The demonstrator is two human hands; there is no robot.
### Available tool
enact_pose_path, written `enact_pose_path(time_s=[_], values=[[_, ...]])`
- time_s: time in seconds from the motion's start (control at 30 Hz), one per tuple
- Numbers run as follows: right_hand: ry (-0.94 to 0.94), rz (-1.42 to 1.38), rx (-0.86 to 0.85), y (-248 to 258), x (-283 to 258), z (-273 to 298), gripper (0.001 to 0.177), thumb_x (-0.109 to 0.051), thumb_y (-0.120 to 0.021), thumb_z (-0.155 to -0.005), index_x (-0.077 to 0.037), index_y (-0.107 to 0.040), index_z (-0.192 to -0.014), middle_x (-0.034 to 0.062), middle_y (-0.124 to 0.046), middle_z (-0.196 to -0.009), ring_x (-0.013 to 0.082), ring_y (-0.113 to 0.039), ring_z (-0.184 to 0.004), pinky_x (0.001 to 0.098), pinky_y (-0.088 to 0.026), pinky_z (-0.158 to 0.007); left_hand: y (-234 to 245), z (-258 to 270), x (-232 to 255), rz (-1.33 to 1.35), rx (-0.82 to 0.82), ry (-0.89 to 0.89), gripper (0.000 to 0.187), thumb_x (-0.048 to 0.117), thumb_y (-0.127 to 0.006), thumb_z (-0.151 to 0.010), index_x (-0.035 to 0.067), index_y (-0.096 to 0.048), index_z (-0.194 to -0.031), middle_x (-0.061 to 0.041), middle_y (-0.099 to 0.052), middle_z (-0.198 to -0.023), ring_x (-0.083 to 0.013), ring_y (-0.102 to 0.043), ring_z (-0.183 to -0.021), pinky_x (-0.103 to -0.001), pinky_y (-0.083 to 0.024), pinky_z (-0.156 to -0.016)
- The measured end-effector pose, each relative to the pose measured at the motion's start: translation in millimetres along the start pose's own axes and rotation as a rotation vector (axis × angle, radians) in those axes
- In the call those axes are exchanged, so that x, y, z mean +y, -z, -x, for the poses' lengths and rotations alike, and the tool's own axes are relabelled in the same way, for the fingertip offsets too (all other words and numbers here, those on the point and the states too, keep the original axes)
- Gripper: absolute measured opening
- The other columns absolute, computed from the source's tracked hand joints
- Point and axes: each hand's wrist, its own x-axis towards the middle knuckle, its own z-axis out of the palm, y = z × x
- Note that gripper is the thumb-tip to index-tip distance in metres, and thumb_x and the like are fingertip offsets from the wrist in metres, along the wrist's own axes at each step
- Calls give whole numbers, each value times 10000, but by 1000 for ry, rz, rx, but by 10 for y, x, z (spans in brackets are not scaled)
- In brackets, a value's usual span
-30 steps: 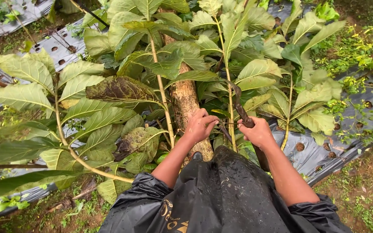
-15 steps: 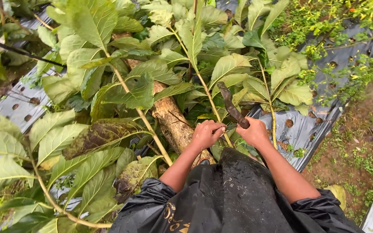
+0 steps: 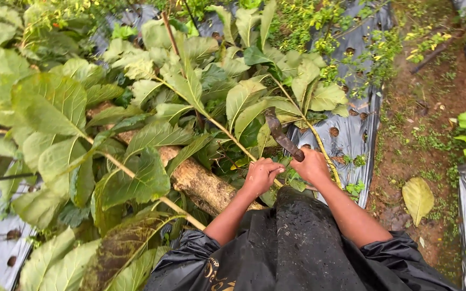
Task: The person walks through a garden and uses a sickle to cut small branches and twigs from a tree trunk. They hold the branches with one hand while cutting them with the other, clearing the trunk of smaller growth.
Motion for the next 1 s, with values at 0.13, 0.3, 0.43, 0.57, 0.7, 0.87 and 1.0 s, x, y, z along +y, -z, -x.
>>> enact_pose_path(time_s=[0.13, 0.3, 0.43, 0.57, 0.7, 0.87, 1.0], values=[[-97, -28, 32, -175, 248, -144, 203, -297, -720, -763, -110, -739, -841, 145, -732, -758, 376, -743, -841, 472, -562, -729, -132, -140, -176, 59, -62, -58, 86, 270, -710, -957, 250, -786, -991, -74, -614, -708, -331, -650, -754, -423, -540, -700], [-132, -127, 86, -26, 368, -30, 250, -318, -731, -766, -83, -738, -851, 210, -714, -765, 455, -715, -869, 529, -532, -719, -257, -280, -168, 77, -134, -67, 98, 260, -680, -982, 256, -776, -1002, -39, -627, -742, -298, -651, -789, -407, -509, -726], [-176, -132, 118, 39, 381, 16, 238, -329, -723, -765, -101, -735, -833, 184, -718, -751, 428, -725, -862, 515, -538, -718, -339, -367, -81, 131, -194, -115, 108, 216, -700, -964, 260, -788, -1009, -55, -611, -724, -325, -632, -766, -422, -517, -738], [-200, -171, 154, -50, 727, -51, 247, -339, -736, -760, -98, -728, -812, 172, -700, -719, 415, -720, -809, 483, -541, -697, -523, -416, -22, 76, -239, -142, 114, 243, -691, -959, 294, -782, -1005, -14, -605, -731, -275, -618, -784, -403, -451, -748], [-240, -229, 180, 3, 948, -33, 199, -323, -744, -742, -127, -727, -777, 121, -685, -663, 374, -715, -746, 445, -547, -675, -701, -467, 46, 169, -246, -155, 122, 218, -698, -962, 286, -790, -1004, -17, -624, -721, -264, -617, -772, -374, -432, -741], [-273, -294, 212, 190, 1118, 137, 241, -318, -762, -746, -83, -742, -796, 160, -684, -680, 397, -709, -769, 466, -540, -687, -821, -510, 366, 317, -226, -88, 109, 179, -738, -921, 239, -808, -980, -42, -658, -701, -252, -625, -733, -356, -447, -722], [-303, -424, 225, 382, 1222, 233, 160, -254, -762, -710, -108, -698, -705, 78, -629, -511, 226, -706, -545, 344, -545, -608, -706, -526, 735, 371, -256, 178, 95, 196, -727, -900, 176, -817, -926, -74, -627, -625, -171, -562, -661, -368, -442, -638]])
